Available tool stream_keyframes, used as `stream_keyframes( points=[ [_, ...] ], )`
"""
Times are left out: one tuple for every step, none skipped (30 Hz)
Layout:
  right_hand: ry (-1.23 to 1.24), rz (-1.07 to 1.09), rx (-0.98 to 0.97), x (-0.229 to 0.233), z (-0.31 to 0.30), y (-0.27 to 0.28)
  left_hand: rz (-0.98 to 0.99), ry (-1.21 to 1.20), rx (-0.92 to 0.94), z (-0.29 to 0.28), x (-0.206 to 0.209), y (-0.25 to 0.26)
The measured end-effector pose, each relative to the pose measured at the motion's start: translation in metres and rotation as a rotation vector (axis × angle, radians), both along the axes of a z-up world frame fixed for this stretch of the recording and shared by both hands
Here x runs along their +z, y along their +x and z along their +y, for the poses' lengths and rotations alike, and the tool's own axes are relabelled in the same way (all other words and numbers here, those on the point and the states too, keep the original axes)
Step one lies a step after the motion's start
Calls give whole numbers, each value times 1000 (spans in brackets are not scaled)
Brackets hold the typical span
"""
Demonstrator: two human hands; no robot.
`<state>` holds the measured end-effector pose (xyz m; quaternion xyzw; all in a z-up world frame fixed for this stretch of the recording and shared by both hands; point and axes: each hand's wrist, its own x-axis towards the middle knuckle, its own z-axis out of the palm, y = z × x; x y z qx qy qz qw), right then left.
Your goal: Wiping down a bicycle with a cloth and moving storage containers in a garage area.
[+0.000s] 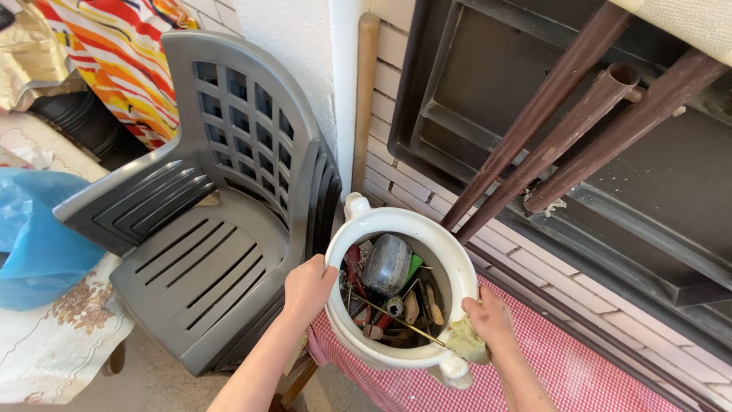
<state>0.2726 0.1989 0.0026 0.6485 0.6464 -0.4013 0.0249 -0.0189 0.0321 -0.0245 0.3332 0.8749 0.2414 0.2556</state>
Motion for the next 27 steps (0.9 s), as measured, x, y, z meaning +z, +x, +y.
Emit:
stream_keyframes(
  points=[
    [8,-22,13,-4,2,1,14,0,-9,3,-1,-1],
    [17,-43,24,-8,5,3,28,1,-20,6,-2,-2],
    [19,-41,14,-9,4,3,30,4,-30,9,-5,-5],
    [19,-27,2,-9,3,3,33,18,-33,12,-9,-7],
    [18,-14,-10,-8,3,3,36,33,-36,15,-12,-10],
    [21,-10,-19,-18,7,5,40,35,-45,19,-8,-12],
    [48,-23,6,-27,11,7,32,26,-45,23,-5,-14],
    [72,-39,33,-37,13,10,21,14,-43,24,-2,-14],
    [72,-39,27,-35,12,10,21,13,-49,25,1,-13],
    [59,-30,7,-34,11,9,8,8,-43,27,4,-14],
    [46,-21,-13,-33,10,7,-5,4,-38,29,7,-15],
    [45,-20,-19,-35,9,7,-4,2,-44,29,6,-16],
    [53,-29,-9,-38,9,7,9,-6,-39,30,5,-17],
    [62,-36,-2,-40,9,7,25,-11,-36,32,4,-18],
    [64,-33,-10,-41,10,8,28,-10,-44,34,3,-18],
    [71,-21,-5,-41,9,8,16,-9,-34,33,3,-18],
    [78,-9,0,-42,8,9,3,-9,-24,32,2,-18],
    [79,-6,-5,-38,7,6,7,-8,-28,32,4,-17],
    [58,-9,-23,-35,5,4,-2,-12,-16,31,5,-17],
    [37,-14,-44,-30,3,4,-13,-17,-8,31,7,-14],
    [37,-12,-51,-31,0,4,-11,-16,-15,28,8,-15],
    [49,-20,-34,-30,0,4,-7,-11,-16,28,8,-15],
    [60,-27,-17,-29,1,5,-3,-5,-16,28,9,-14],
    [65,-29,-27,-28,1,4,-4,0,-26,28,10,-14],
    [64,-37,-28,-27,0,3,0,-1,-21,27,12,-13],
    [62,-43,-33,-27,0,2,7,-2,-20,28,12,-13],
    [67,-42,-47,-35,0,6,8,3,-33,25,19,-9]
  ],
)
